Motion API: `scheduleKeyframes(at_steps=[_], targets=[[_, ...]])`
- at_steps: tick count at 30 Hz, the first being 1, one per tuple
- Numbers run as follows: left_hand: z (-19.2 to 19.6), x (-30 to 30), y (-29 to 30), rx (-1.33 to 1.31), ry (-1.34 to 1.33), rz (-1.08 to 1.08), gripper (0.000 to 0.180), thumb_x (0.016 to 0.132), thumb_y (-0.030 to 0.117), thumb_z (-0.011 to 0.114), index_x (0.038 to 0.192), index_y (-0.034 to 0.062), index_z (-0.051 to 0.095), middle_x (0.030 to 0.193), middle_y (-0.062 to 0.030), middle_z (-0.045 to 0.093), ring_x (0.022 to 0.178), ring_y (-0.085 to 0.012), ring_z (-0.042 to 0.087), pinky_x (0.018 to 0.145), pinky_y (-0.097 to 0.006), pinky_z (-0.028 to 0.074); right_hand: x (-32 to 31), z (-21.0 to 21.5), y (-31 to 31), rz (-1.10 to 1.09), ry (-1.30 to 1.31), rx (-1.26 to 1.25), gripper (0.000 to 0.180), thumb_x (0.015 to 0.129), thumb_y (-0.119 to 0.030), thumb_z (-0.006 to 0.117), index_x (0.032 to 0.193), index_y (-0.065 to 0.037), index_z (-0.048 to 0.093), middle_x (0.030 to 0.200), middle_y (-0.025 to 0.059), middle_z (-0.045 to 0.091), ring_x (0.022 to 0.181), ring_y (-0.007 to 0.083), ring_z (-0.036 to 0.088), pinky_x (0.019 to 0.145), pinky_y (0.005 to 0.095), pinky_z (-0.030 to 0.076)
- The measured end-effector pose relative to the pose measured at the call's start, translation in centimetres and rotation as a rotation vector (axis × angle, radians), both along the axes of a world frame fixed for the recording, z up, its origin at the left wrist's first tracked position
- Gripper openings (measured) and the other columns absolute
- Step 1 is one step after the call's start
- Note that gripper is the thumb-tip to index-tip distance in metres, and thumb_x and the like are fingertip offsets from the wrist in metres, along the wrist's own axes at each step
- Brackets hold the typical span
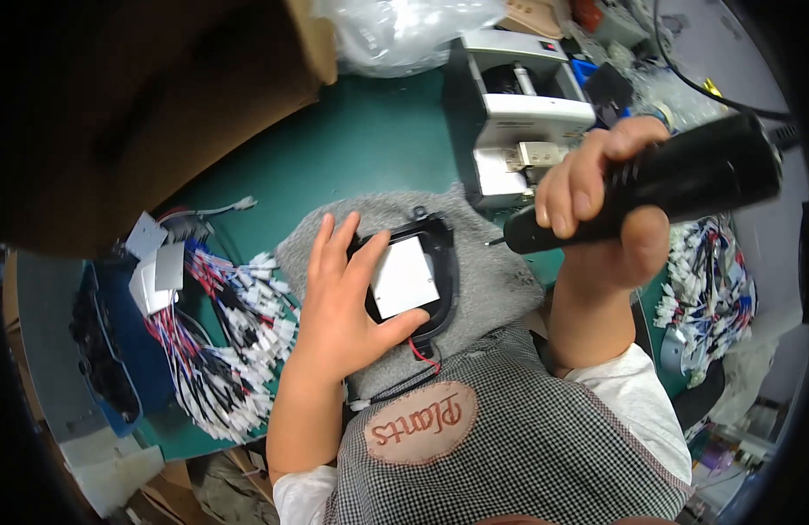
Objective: The person assembles a plastic housing by integrating a wiring harness and securing a circuit board with screws using an electric screwdriver.
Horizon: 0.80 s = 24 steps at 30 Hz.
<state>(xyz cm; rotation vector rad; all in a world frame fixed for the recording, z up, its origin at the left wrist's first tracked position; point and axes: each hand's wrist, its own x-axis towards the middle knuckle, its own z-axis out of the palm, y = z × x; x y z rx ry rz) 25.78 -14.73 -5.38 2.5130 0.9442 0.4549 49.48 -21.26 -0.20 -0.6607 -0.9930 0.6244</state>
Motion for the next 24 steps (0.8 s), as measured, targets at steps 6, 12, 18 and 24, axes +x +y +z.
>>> scheduleKeyframes(at_steps=[6,12,18,24], targets=[[-0.9,-2.0,0.9,-0.217,-0.101,0.006,0.078,0.058,0.032,0.087,0.125,0.0042,0.056,0.139,-0.0214,0.043,0.122,-0.0402,0.048,0.102,-0.045,0.041,-3.1,-0.4,1.7,0.359,-0.108,0.188,0.060,0.083,-0.044,0.072,0.113,-0.003,0.041,0.078,0.0045,0.054,0.059,0.0159,0.058,0.059,0.0298,0.052],[-1.8,-2.8,1.0,-0.169,-0.164,0.004,0.077,0.056,0.030,0.088,0.123,0.0043,0.059,0.138,-0.0201,0.045,0.123,-0.0397,0.047,0.101,-0.045,0.042,-6.8,-0.8,2.8,0.483,-0.105,0.110,0.057,0.083,-0.040,0.073,0.114,-0.003,0.042,0.078,0.0067,0.056,0.060,0.0187,0.060,0.059,0.0318,0.053],[-2.1,-2.8,1.2,-0.168,-0.182,-0.007,0.076,0.056,0.029,0.087,0.123,0.0038,0.059,0.137,-0.0195,0.045,0.123,-0.0395,0.046,0.101,-0.044,0.042,-8.2,-1.4,3.4,0.476,-0.106,0.041,0.056,0.083,-0.038,0.074,0.114,-0.003,0.043,0.077,0.0072,0.057,0.059,0.0190,0.060,0.058,0.0321,0.053],[-2.0,-2.8,1.2,-0.175,-0.187,-0.007,0.076,0.057,0.030,0.087,0.123,0.0038,0.059,0.137,-0.0195,0.046,0.124,-0.0394,0.046,0.101,-0.044,0.042,-8.8,-2.1,3.7,0.419,-0.119,-0.021,0.056,0.082,-0.038,0.075,0.112,-0.003,0.043,0.075,0.0062,0.057,0.057,0.0178,0.059,0.057,0.0307,0.053]])
